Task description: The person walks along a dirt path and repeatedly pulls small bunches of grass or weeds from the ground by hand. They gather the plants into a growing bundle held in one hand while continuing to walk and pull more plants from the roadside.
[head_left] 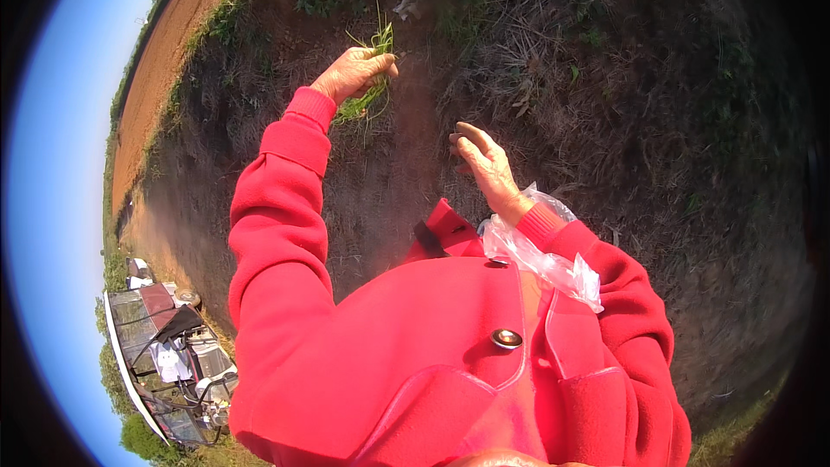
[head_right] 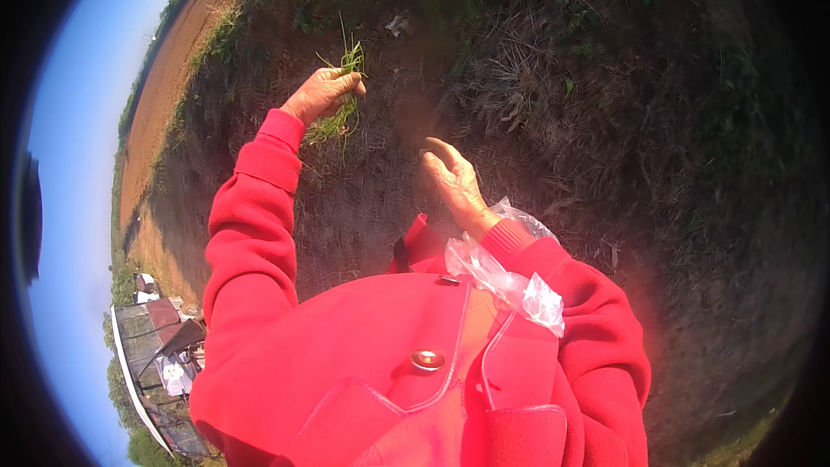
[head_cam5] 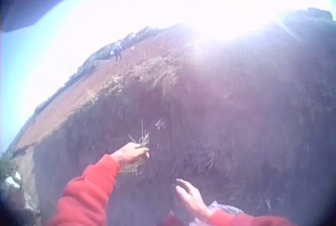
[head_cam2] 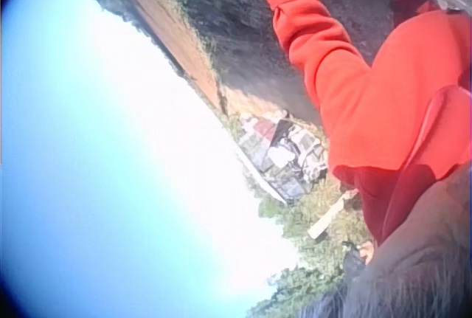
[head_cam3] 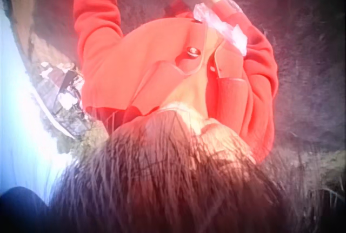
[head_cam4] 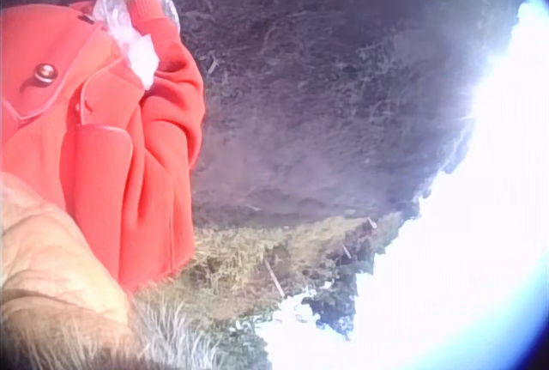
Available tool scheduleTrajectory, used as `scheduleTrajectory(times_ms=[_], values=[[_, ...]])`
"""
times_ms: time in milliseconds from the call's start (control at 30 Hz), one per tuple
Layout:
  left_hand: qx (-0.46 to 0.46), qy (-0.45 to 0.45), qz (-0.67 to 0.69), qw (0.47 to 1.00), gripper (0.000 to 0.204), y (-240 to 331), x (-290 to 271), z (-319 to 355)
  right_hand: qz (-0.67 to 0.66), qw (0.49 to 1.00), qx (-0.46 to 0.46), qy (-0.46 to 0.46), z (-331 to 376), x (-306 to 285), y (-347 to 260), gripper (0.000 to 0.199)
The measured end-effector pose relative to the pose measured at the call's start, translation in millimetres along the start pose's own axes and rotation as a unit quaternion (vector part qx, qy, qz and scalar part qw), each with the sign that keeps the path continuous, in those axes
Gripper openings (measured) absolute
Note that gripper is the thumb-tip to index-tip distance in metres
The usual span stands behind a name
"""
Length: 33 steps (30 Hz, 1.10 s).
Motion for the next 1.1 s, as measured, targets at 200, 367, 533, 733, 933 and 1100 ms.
scheduleTrajectory(times_ms=[200, 367, 533, 733, 933, 1100], values=[[-0.017, -0.157, 0.050, 0.986, 0.026, 28, 70, 7, 0.011, 0.992, -0.122, 0.020, -3, 3, -30, 0.071], [0.088, -0.177, 0.036, 0.980, 0.025, 49, 120, -1, -0.099, 0.986, -0.045, -0.123, 4, 7, -23, 0.040], [0.098, -0.060, 0.169, 0.979, 0.027, 66, 79, -15, -0.056, 0.993, 0.056, -0.084, 10, -12, -3, 0.027], [0.123, 0.047, 0.197, 0.972, 0.030, 64, 42, -14, -0.088, 0.984, 0.118, -0.097, 15, -23, -12, 0.035], [0.131, 0.025, 0.166, 0.977, 0.029, 60, 41, 1, -0.115, 0.991, 0.018, -0.072, 16, -18, -32, 0.040], [0.115, -0.022, 0.145, 0.982, 0.029, 59, 54, 20, -0.226, 0.970, 0.081, -0.024, 10, -25, -31, 0.048]])
Point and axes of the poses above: each hand's wrist, its own z-axis away from the middle knuckle, its own x-axis out of the palm, y = z × x, the point moved 2 cm from there along -z, towards the middle knuckle, and after that the axes turned 8 degrees about z, right-handed, at the moved point
